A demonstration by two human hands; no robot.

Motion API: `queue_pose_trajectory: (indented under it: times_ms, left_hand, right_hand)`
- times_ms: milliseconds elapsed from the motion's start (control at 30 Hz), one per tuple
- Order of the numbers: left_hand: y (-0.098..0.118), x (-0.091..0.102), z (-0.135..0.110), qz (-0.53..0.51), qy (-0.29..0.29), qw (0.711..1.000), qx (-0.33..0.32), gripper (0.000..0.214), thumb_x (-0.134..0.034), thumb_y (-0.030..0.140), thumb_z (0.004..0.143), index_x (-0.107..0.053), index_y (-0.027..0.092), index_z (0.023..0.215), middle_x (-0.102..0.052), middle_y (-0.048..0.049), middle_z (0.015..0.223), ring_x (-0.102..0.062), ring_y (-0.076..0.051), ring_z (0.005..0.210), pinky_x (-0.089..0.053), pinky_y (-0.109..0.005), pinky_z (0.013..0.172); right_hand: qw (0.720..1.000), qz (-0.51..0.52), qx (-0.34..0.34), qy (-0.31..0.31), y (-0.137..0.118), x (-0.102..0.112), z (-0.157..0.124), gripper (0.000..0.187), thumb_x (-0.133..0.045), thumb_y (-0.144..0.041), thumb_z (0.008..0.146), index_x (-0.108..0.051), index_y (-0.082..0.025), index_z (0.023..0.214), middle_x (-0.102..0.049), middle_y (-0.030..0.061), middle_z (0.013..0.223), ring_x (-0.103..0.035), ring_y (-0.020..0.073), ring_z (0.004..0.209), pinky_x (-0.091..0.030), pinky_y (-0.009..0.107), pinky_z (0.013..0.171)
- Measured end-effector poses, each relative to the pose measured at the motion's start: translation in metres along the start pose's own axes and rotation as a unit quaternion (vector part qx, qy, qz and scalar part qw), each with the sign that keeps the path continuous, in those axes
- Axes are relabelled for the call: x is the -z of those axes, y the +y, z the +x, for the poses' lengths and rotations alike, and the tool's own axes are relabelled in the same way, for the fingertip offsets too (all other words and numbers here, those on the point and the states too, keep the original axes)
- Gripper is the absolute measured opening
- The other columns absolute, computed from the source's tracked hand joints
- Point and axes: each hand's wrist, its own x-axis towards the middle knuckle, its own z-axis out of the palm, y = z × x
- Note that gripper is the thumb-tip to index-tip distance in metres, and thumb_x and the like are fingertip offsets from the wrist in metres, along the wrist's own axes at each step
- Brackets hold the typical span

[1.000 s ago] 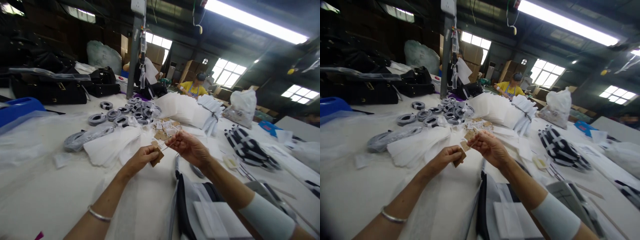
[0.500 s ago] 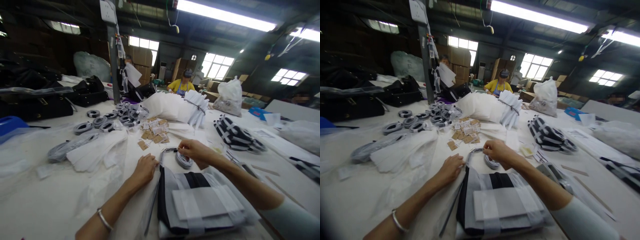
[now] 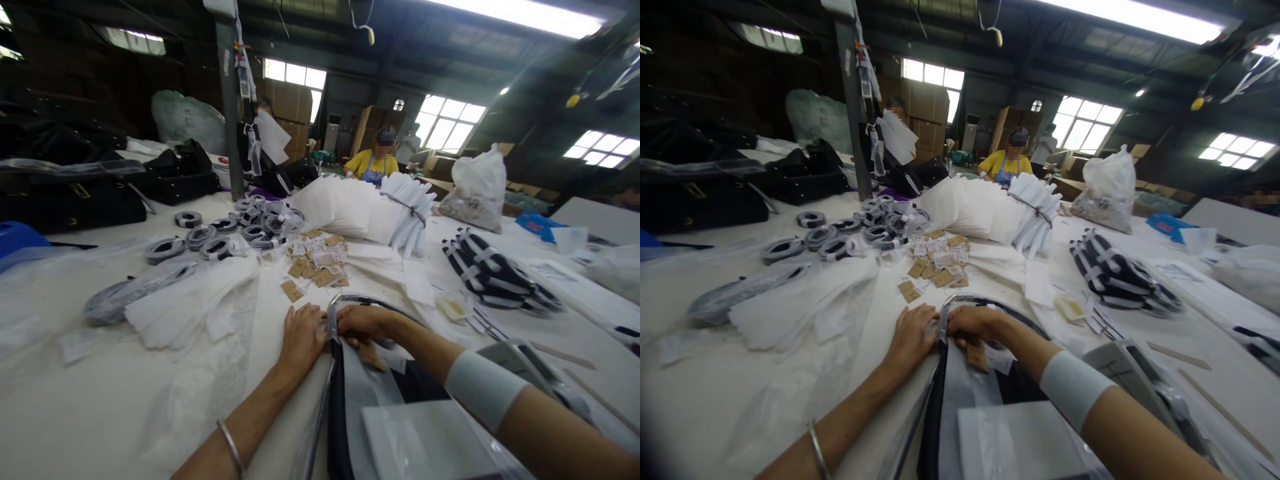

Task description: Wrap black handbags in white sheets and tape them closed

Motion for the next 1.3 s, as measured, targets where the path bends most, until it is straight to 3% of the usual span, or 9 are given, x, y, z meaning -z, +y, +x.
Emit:
queue_pose_trajectory:
  times_ms: [233,467,600,733,833,933,1067,1133,1300]
  left_hand:
    - [0.006,0.014,-0.001,-0.01,-0.012,1.0,-0.012,0.012,-0.058,0.023,0.086,-0.07,0.024,0.087,-0.073,-0.0043,0.089,-0.064,-0.023,0.091,-0.04,-0.037,0.093]
    - [0.008,0.021,-0.007,0.001,-0.019,1.0,-0.019,0.016,-0.053,0.017,0.084,-0.066,0.02,0.076,-0.069,-0.0089,0.079,-0.062,-0.026,0.085,-0.037,-0.04,0.088]
    - [0.007,0.021,-0.004,-0.039,-0.009,0.999,0.01,0.014,-0.051,0.015,0.082,-0.061,0.019,0.073,-0.065,-0.0069,0.08,-0.059,-0.024,0.082,-0.037,-0.037,0.08]
    - [0.005,0.02,0.003,-0.129,-0.014,0.99,0.05,0.013,-0.051,0.017,0.078,-0.053,0.02,0.065,-0.06,-0.0014,0.075,-0.055,-0.018,0.073,-0.036,-0.029,0.069]
    - [0.002,0.018,0.007,-0.213,-0.038,0.974,0.071,0.014,-0.052,0.022,0.075,-0.05,0.02,0.061,-0.054,0.0028,0.064,-0.051,-0.015,0.065,-0.035,-0.027,0.062]
    - [-0.001,0.017,0.008,-0.291,-0.053,0.951,0.086,0.013,-0.052,0.027,0.073,-0.053,0.019,0.062,-0.052,0.0037,0.061,-0.05,-0.014,0.064,-0.035,-0.026,0.061]
    - [-0.002,0.016,0.008,-0.389,-0.064,0.911,0.118,0.017,-0.052,0.032,0.07,-0.058,0.018,0.064,-0.055,0.0023,0.061,-0.049,-0.014,0.063,-0.037,-0.026,0.062]
    - [-0.001,0.017,0.007,-0.437,-0.069,0.887,0.134,0.019,-0.052,0.034,0.07,-0.058,0.017,0.064,-0.058,0.0014,0.063,-0.049,-0.013,0.061,-0.038,-0.025,0.062]
    - [0.006,0.021,0.004,-0.524,-0.082,0.831,0.168,0.023,-0.058,0.04,0.068,-0.052,0.018,0.06,-0.054,0.0025,0.054,-0.042,-0.009,0.051,-0.034,-0.023,0.054]
  right_hand:
    - [0.99,0.127,0.012,-0.053,0.009,0.0,-0.006,0.009,-0.058,-0.018,0.064,-0.062,-0.015,0.072,-0.059,-0.0045,0.06,-0.045,0.0038,0.042,-0.037,0.014,0.045]
    - [0.991,0.127,0.023,-0.042,0.013,0.004,-0.017,0.017,-0.07,-0.025,0.064,-0.065,-0.015,0.076,-0.06,-0.0049,0.06,-0.051,0.0063,0.05,-0.04,0.016,0.052]
    - [0.998,-0.037,0.03,0.036,0.017,0.013,-0.026,0.037,-0.074,-0.018,0.058,-0.07,-0.017,0.095,-0.061,-0.0062,0.066,-0.052,0.0082,0.057,-0.04,0.017,0.054]
    - [0.969,-0.226,-0.001,0.105,0.019,0.013,-0.033,0.047,-0.07,-0.013,0.056,-0.072,-0.02,0.103,-0.066,-0.0034,0.076,-0.058,0.0125,0.065,-0.042,0.02,0.055]
    - [0.941,-0.303,-0.005,0.15,0.016,0.008,-0.039,0.049,-0.073,-0.017,0.054,-0.072,-0.021,0.103,-0.07,0.0009,0.091,-0.063,0.0165,0.074,-0.045,0.022,0.061]
    - [0.928,-0.331,-0.011,0.169,0.011,0.005,-0.044,0.044,-0.075,-0.019,0.054,-0.073,-0.021,0.098,-0.071,0.0019,0.086,-0.064,0.0182,0.072,-0.046,0.023,0.059]
    - [0.948,-0.281,-0.041,0.142,0.008,0.006,-0.048,0.047,-0.07,-0.013,0.056,-0.069,-0.021,0.102,-0.069,-0.0012,0.074,-0.063,0.0141,0.058,-0.041,0.019,0.049]
    - [0.948,-0.266,-0.037,0.171,0.005,0.008,-0.05,0.045,-0.065,-0.009,0.058,-0.068,-0.02,0.102,-0.068,-0.0024,0.07,-0.06,0.012,0.052,-0.037,0.018,0.045]
    - [0.917,-0.277,0.002,0.286,-0.006,0.01,-0.058,0.009,-0.069,-0.018,0.062,-0.068,-0.018,0.07,-0.061,-0.0036,0.054,-0.051,0.0107,0.049,-0.027,0.02,0.042]
